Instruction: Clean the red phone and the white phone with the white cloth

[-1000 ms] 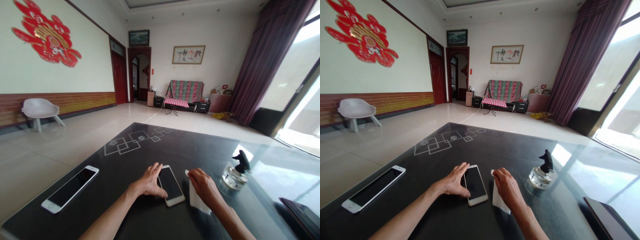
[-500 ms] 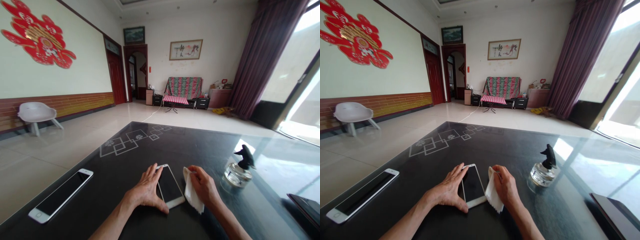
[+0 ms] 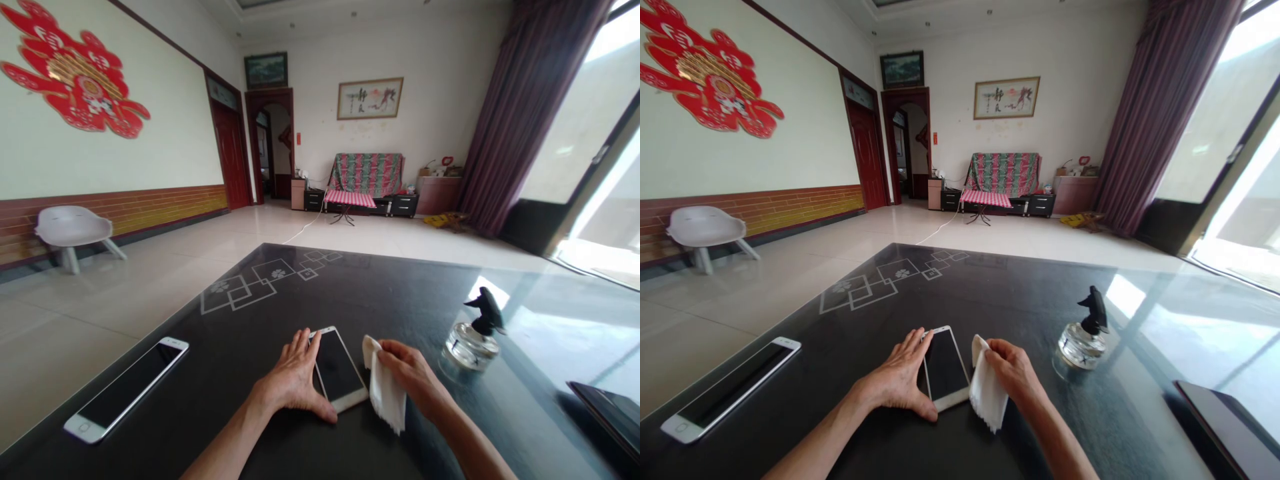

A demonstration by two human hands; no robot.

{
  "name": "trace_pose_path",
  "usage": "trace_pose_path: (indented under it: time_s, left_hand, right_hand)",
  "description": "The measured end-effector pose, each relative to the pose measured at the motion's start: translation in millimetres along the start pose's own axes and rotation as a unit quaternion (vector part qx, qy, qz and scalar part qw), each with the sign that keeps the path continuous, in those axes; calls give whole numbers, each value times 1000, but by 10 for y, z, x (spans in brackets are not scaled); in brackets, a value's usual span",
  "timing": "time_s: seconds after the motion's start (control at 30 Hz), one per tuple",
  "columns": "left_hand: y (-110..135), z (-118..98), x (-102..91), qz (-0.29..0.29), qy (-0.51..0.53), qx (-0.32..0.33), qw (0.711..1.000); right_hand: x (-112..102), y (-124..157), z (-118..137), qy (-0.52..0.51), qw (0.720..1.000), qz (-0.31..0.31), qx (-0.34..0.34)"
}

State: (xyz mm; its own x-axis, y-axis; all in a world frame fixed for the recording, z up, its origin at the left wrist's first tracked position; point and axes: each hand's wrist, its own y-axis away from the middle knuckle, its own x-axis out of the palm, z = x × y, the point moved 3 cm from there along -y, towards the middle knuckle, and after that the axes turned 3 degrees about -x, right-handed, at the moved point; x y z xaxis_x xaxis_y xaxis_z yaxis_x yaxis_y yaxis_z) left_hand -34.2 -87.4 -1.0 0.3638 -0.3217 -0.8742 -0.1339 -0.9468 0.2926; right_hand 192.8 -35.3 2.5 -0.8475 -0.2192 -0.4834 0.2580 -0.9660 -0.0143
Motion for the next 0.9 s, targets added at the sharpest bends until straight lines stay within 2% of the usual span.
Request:
trace_pose_path:
  time_s: [0.13, 0.3, 0.5, 0.57, 0.67, 0.73, 0.8, 0.9]
  left_hand:
    - [-24, -2, -25, 13, -8, 17, 1000]
    - [-53, 14, -23, 19, -5, 24, 1000]
    - [-68, 59, 24, 5, 4, 30, 1000]
    - [-73, 67, 34, 2, 7, 32, 999]
    - [-85, 75, 52, 5, 11, 31, 999]
    - [-96, 86, 65, 0, 14, 30, 999]
    - [-107, 99, 77, -8, 15, 28, 999]
    - [-111, 104, 78, -10, 14, 29, 999]
  right_hand:
    - [-74, -10, 53, 96, 994, -40, -41]
    - [-143, -44, 132, 145, 982, -58, -103]
    - [-217, -156, 50, 209, 953, -113, -187]
    - [-202, -113, 66, 225, 944, -119, -211]
    - [-104, 80, 224, 251, 920, -154, -260]
    - [43, 241, 370, 262, 910, -133, -292]
    - [209, 368, 465, 286, 916, -89, -266]
    - [388, 471, 462, 337, 928, -25, -159]
